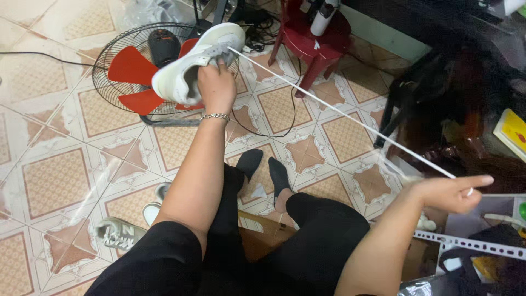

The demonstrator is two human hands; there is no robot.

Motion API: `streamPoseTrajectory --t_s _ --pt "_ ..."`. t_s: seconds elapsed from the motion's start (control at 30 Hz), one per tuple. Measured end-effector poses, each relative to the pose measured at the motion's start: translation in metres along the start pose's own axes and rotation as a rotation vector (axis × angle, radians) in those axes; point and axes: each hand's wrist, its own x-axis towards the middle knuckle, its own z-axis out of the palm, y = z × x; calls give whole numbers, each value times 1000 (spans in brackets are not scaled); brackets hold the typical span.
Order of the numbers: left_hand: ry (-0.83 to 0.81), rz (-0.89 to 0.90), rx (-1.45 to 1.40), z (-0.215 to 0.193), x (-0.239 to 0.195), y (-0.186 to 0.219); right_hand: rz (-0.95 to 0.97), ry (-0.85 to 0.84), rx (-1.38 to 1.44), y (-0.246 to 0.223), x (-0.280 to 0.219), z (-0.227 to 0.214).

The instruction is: The person holds a white sneaker and pulls the laces to untie them. They then use a pink cloth to wipe the surface of the shoe, cleaning the upper part and the sole.

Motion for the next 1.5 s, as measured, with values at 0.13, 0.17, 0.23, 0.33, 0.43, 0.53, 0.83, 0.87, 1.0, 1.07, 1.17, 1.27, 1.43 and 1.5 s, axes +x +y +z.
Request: streamPoseTrajectory --t_s 0.13,0.17,0.23,0.33,0.43,0.53,0.83,0.87,1.0,1.07,1.17,1.27,1.43,1.5 --pt "57 144 82 -2 2 0 -186 -77 -84 27 8 -10" --pt "76 162 128 -2 4 1 -71 -26 -116 32 13 -11" --pt "94 183 177 -3 8 -2 48 23 -151 45 17 -20" --pt "112 118 141 -4 19 -4 -113 -24 -218 58 3 -33" --pt "23 -23 153 -2 -2 0 -110 -485 -179 63 -41 -47" --pt "9 -17 -351 1 -33 19 -134 -857 -200 54 -85 -71" --pt "-355 -541 -1404 -77 -145 75 -25 -1664 -272 -65 -123 -152" --pt "-414 -560 -1446 -80 -156 63 -89 -1690 -227 -81 -122 -162" --pt "-589 -507 -1614 -128 -180 67 -15 -1764 -164 -92 -127 -182" --pt "-580 -474 -1621 -164 -194 83 28 -1793 -126 -94 -135 -188" --pt "-603 -409 -1619 -209 -215 94 83 -1809 -32 -97 -140 -197" --pt "-629 -390 -1581 -237 -231 87 72 -1819 29 -110 -139 -210" --pt "-586 -443 -1527 -272 -262 68 -104 -1906 -20 -130 -126 -240" --pt "-591 -443 -1551 -280 -276 58 -126 -1940 -26 -129 -128 -250"
